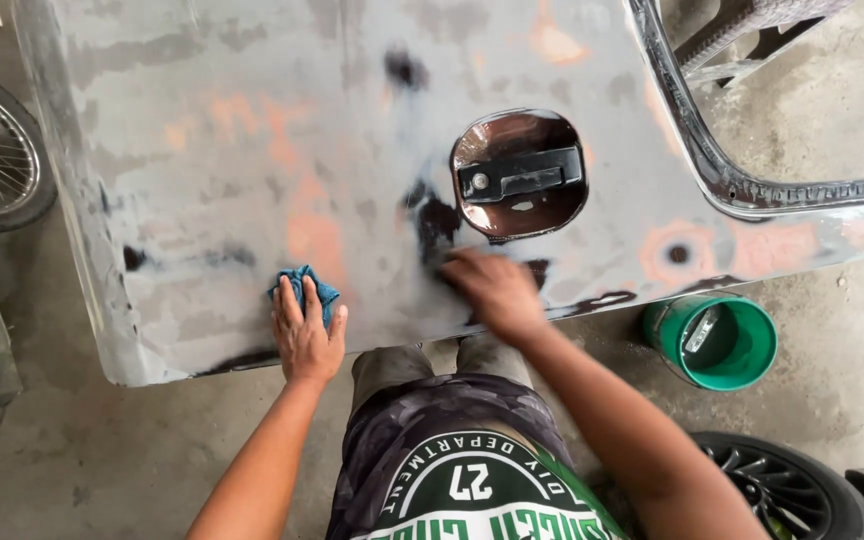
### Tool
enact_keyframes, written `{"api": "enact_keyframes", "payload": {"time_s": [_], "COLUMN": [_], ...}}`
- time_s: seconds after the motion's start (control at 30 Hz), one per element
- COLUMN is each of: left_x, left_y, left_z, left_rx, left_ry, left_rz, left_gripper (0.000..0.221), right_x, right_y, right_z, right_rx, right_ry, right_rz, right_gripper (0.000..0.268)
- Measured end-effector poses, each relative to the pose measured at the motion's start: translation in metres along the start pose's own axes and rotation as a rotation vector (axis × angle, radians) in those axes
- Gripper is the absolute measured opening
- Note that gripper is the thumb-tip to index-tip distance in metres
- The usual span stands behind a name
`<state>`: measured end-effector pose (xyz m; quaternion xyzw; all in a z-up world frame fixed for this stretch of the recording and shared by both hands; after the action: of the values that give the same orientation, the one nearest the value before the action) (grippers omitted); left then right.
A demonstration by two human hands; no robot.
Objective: The person scrubs a large, silver metallic car part with a sponge and a blue cloth, repeatedly rinsing the tools in a green bucket of water. The person wipes the surface and edges of the part, focusing on removing residue.
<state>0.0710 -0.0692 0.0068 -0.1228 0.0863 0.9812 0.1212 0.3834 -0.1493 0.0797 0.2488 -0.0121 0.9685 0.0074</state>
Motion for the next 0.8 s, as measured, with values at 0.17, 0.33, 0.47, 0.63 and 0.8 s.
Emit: {"api": "enact_keyframes", "payload": {"time_s": [0.17,0.33,0.47,0.63,0.8], "left_x": [-0.004,-0.020,-0.035,-0.035,-0.041], "left_y": [-0.011,-0.049,-0.069,-0.084,-0.092], "left_z": [0.002,0.007,0.005,-0.002,0.000], "left_rx": [-0.049,-0.068,-0.022,-0.016,-0.068], "left_ry": [0.028,0.039,0.112,0.114,0.112], "left_rz": [-0.114,-0.215,-0.295,-0.361,-0.389], "left_gripper": [0.078,0.076,0.073,0.073,0.073], "right_x": [-0.108,-0.057,0.048,0.034,-0.037], "right_y": [0.085,0.037,-0.061,-0.042,0.079], "right_z": [0.046,0.003,-0.044,-0.034,0.031], "right_rx": [-0.343,-0.478,-0.258,-0.051,-0.372], "right_ry": [0.178,0.213,0.139,0.146,0.220], "right_rz": [-0.428,-0.489,-0.225,-0.100,-0.446], "right_gripper": [0.045,0.039,0.050,0.062,0.047]}}
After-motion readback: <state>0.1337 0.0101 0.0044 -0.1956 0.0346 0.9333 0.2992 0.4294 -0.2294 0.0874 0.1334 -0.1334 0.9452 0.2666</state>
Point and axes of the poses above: each hand's wrist, its own y-axis away from the middle knuckle, its own z-axis out of the back of the hand, x = y × z, the point moved 4 cm from there along -y, towards the middle knuckle, and after that the axes turned 6 degrees about -x, right-handed, at the moved point
